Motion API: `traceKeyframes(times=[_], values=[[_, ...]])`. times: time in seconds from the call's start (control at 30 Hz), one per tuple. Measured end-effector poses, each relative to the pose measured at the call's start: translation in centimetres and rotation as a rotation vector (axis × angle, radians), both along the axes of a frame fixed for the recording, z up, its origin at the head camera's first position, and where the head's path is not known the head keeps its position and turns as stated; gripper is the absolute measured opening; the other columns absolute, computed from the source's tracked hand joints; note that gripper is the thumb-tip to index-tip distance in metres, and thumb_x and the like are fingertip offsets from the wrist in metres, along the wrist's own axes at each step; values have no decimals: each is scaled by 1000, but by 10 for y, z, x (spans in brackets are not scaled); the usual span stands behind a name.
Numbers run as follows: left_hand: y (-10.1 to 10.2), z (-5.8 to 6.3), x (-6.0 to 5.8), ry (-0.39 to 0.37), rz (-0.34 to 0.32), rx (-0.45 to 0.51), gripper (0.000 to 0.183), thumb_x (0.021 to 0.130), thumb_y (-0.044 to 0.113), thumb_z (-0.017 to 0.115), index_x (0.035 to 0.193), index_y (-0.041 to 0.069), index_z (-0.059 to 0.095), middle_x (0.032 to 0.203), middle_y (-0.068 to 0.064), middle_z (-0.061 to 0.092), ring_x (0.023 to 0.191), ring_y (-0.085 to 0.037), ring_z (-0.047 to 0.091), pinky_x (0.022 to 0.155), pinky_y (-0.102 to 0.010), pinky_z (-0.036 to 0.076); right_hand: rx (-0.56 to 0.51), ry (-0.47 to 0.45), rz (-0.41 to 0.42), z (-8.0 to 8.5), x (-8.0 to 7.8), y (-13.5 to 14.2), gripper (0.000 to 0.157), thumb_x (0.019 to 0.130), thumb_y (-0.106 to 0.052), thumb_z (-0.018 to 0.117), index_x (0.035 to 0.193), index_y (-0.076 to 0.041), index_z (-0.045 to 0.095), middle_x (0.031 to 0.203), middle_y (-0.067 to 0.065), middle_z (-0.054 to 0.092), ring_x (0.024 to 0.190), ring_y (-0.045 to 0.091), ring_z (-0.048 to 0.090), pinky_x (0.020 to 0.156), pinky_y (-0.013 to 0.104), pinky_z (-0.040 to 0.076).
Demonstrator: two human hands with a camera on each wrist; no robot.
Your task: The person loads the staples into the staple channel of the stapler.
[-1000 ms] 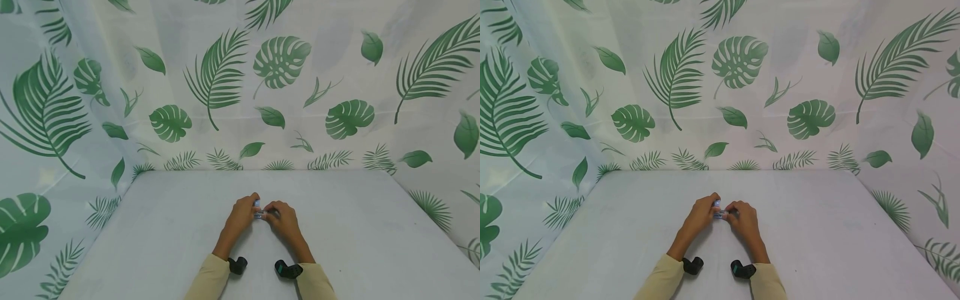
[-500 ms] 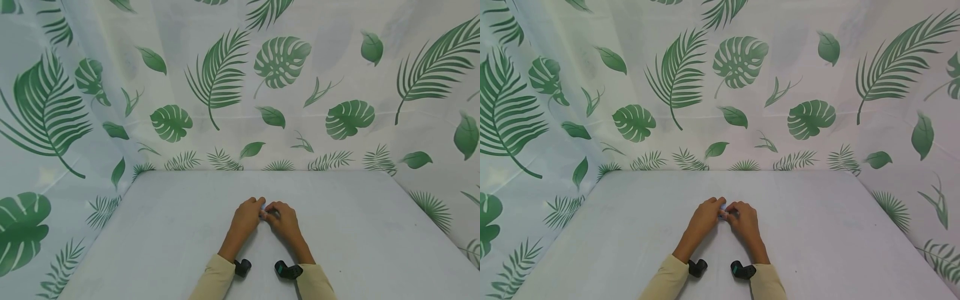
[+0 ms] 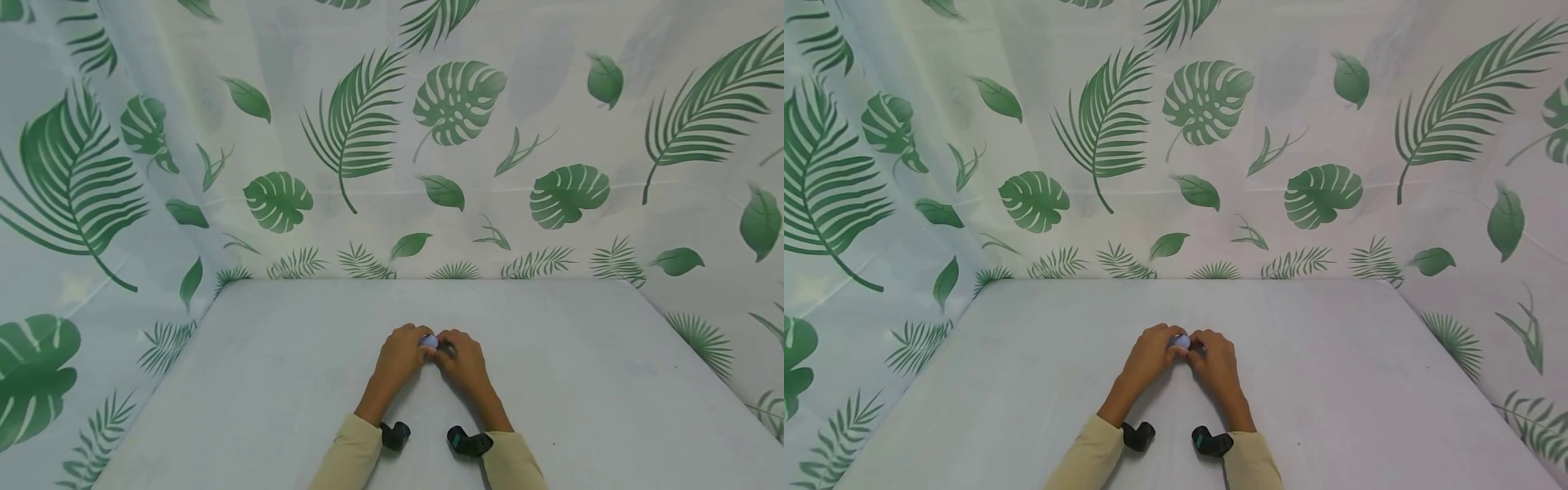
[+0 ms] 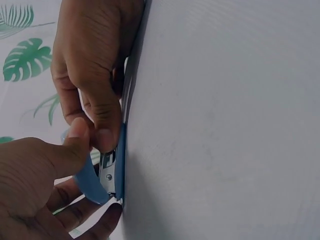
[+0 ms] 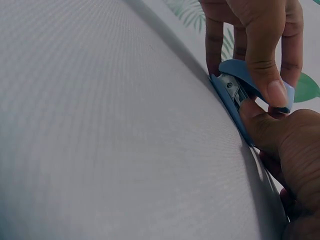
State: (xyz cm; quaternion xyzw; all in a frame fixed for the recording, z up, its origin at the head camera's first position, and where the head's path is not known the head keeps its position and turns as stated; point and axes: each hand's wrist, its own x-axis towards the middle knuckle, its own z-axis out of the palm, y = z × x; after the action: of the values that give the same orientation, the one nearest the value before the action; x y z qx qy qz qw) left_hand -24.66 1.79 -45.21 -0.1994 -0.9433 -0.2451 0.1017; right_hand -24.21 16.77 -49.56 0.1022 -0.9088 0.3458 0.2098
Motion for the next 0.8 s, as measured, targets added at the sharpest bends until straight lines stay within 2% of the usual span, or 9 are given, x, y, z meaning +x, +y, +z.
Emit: traceKeyframes(times=[0.17, 0.3, 0.4, 0.57, 0.8], values=[[-7, -7, -4, -34, -51, 149, 32, 84, 29, 75, 111, 13, 73, 100, -6, 72, 93, -21, 67, 78, -33, 53, -1, -7, 2, 1, 0, 0, 21, 79, -13, 80, 96, -4, 70, 97, 12, 72, 97, 33, 65, 88, 54, 47], [-17, -15, -7, -136, -95, 359, 31, 87, 25, 73, 114, 9, 71, 109, -8, 73, 97, -21, 67, 83, -34, 53, -20, -32, -2, 1, 0, 0, 22, 78, -15, 81, 95, -5, 70, 96, 11, 71, 98, 33, 65, 88, 53, 47], [-22, -17, -8, -210, -115, 458, 26, 90, 21, 70, 114, 9, 70, 111, -8, 73, 97, -21, 69, 83, -33, 53, -44, -59, -8, 1, -1, 1, 23, 78, -16, 81, 95, -6, 70, 97, 11, 71, 100, 34, 64, 89, 53, 47], [-26, -17, -10, -234, -124, 491, 23, 91, 19, 69, 111, 8, 71, 110, -8, 73, 95, -21, 71, 83, -32, 55, -63, -89, -7, 1, -2, 0, 23, 79, -16, 81, 96, -5, 70, 99, 12, 71, 103, 34, 64, 92, 52, 46], [-22, -15, -11, -145, -111, 417, 17, 89, 13, 71, 104, 5, 73, 104, -9, 74, 90, -21, 70, 77, -28, 54, -56, -95, -6, 1, -2, 0, 26, 79, -18, 81, 98, -3, 71, 102, 13, 71, 105, 35, 64, 92, 53, 47]])
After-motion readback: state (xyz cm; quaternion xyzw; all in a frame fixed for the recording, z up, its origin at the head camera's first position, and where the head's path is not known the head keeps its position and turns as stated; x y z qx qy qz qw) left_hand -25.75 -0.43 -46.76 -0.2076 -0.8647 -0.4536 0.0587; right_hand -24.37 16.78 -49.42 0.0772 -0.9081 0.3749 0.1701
